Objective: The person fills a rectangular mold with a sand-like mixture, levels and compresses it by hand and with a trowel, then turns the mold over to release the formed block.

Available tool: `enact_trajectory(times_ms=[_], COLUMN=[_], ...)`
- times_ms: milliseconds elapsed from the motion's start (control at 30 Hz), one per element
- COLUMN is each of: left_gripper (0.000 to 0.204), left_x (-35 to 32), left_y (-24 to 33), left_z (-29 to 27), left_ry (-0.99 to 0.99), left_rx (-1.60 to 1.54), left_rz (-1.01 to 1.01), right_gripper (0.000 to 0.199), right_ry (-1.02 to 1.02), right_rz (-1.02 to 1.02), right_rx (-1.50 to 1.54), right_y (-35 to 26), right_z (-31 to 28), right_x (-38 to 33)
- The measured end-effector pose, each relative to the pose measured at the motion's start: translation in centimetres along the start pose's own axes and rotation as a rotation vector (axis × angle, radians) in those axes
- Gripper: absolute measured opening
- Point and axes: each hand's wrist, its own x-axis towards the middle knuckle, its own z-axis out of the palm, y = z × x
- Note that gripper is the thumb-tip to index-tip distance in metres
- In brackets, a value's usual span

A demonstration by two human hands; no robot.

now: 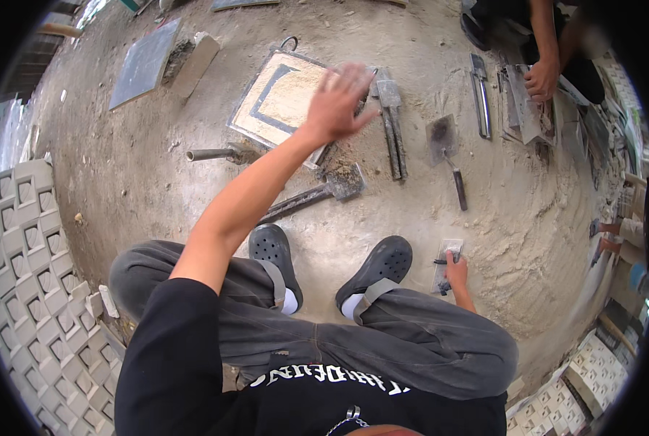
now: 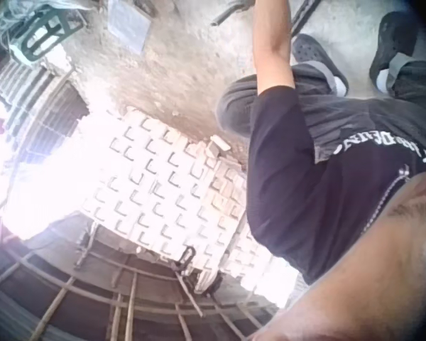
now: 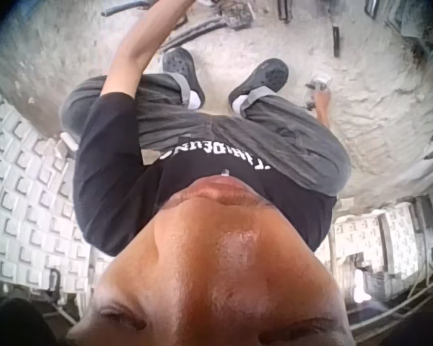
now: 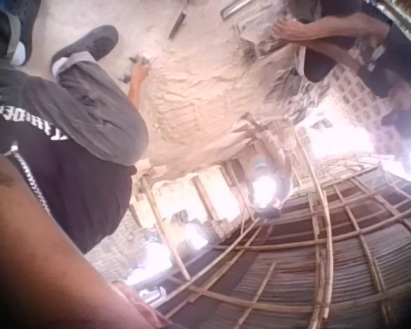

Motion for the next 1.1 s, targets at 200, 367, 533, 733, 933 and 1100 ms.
enact_trajectory(times_ms=[200, 367, 533, 733, 933, 1100], left_gripper=[0.078, 0.052, 0.047, 0.050, 0.054, 0.062], left_x=[0.3, -3.7, -4.9, -8.3, -9.1, -8.9], left_y=[4.9, 12.2, 16.9, 18.6, 21.1, 23.4], left_z=[-3.7, -6.9, -23.1, -38.6, -55.8, -64.2], left_ry=[-0.501, -0.411, -0.278, 0.057, 0.129, 0.411], left_rx=[0.059, -0.650, -1.092, -1.292, -1.689, -2.061], left_rz=[0.091, -0.057, -0.793, -1.116, -1.157, -1.194], right_gripper=[0.068, 0.069, 0.048, 0.045, 0.049, 0.064], right_ry=[0.143, 0.101, 0.131, -0.120, -0.422, -0.569], right_rz=[-0.099, -0.056, -0.131, -0.273, -0.404, -0.429], right_rx=[-0.281, -0.193, 0.076, 0.267, 0.841, 0.877], right_y=[-2.4, -3.3, -14.0, -37.1, -51.8, -54.2], right_z=[-2.0, -7.3, -17.6, -25.4, -25.6, -23.1], right_x=[-3.1, -7.7, -15.4, -31.5, -50.1, -51.5])
